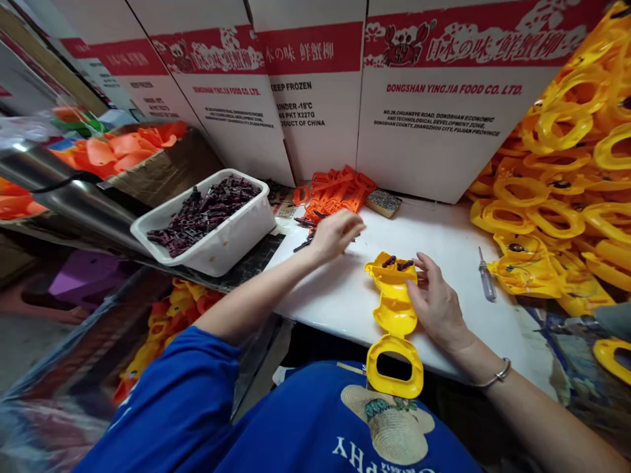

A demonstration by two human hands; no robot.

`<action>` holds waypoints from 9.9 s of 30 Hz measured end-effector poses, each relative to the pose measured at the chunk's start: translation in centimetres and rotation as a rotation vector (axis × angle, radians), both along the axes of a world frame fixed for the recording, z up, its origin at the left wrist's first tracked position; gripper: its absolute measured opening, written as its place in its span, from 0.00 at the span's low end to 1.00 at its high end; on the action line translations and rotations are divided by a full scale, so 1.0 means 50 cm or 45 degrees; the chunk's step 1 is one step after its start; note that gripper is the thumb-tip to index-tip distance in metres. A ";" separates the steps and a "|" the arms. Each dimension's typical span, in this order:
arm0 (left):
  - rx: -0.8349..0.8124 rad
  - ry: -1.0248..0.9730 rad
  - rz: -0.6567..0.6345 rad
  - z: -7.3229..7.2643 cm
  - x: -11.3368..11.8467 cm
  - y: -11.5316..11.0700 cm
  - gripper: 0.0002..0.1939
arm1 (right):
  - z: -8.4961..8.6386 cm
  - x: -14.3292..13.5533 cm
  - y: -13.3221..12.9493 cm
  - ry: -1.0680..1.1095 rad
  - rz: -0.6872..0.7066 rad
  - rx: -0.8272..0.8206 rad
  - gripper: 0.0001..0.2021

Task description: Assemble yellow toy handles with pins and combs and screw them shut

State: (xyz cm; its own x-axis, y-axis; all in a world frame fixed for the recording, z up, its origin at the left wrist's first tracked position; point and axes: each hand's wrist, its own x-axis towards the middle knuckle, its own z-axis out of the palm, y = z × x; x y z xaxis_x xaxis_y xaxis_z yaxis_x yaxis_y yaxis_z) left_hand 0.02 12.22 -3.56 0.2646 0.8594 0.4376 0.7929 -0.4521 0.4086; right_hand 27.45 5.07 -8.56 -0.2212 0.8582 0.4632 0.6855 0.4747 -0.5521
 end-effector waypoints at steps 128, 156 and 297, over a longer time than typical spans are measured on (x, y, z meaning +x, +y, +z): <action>-0.718 -0.858 -0.301 -0.037 0.080 -0.143 0.22 | 0.135 -0.088 -0.183 -0.967 0.167 0.277 0.18; -0.702 -0.630 -0.343 -0.037 0.092 -0.142 0.16 | 0.131 -0.053 -0.244 -1.067 0.422 0.178 0.21; -1.062 -2.183 0.135 0.024 0.114 -0.280 0.27 | 0.179 -0.098 -0.012 1.043 0.411 -1.028 0.11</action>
State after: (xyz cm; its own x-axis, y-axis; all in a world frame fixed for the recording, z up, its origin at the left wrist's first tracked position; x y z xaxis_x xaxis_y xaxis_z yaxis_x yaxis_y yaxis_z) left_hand 5.74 -1.78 -2.36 -0.0014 0.9406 -0.3395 -0.6338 0.2618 0.7278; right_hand 22.55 4.48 0.41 -0.3707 0.9252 -0.0806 -0.0972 -0.1250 -0.9874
